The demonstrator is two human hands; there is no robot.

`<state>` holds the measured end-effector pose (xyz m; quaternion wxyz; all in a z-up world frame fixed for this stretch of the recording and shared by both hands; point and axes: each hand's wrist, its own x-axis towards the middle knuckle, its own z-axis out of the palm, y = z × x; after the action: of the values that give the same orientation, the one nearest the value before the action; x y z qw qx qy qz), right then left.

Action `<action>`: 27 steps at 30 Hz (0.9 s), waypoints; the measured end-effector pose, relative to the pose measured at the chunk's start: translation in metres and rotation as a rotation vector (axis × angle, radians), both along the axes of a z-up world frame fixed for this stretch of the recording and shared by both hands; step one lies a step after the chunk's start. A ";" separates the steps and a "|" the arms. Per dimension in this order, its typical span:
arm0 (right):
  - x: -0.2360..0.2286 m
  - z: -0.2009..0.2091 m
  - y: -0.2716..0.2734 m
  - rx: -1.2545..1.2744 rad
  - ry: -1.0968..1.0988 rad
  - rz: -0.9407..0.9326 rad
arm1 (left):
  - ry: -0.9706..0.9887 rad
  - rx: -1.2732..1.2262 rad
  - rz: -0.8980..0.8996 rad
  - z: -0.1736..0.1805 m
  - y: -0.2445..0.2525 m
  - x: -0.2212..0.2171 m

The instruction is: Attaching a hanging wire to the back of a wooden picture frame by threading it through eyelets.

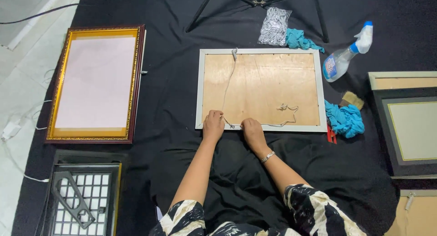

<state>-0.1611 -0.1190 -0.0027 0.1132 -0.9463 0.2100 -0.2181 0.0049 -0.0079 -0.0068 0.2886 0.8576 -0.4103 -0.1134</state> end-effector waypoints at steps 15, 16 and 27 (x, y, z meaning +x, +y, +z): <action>-0.026 0.037 0.020 0.518 0.246 -0.140 | -0.106 0.278 -0.217 0.045 0.002 -0.017; -0.026 0.043 0.024 0.516 0.244 -0.139 | -0.107 0.277 -0.217 0.041 0.003 -0.018; -0.025 0.058 0.038 0.601 0.222 0.050 | -0.234 0.263 -0.190 0.023 0.006 -0.020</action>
<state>-0.1857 -0.0805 0.0553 0.3696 -0.8933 0.2526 -0.0390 -0.0149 -0.0023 0.0165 0.1124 0.8526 -0.5019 -0.0926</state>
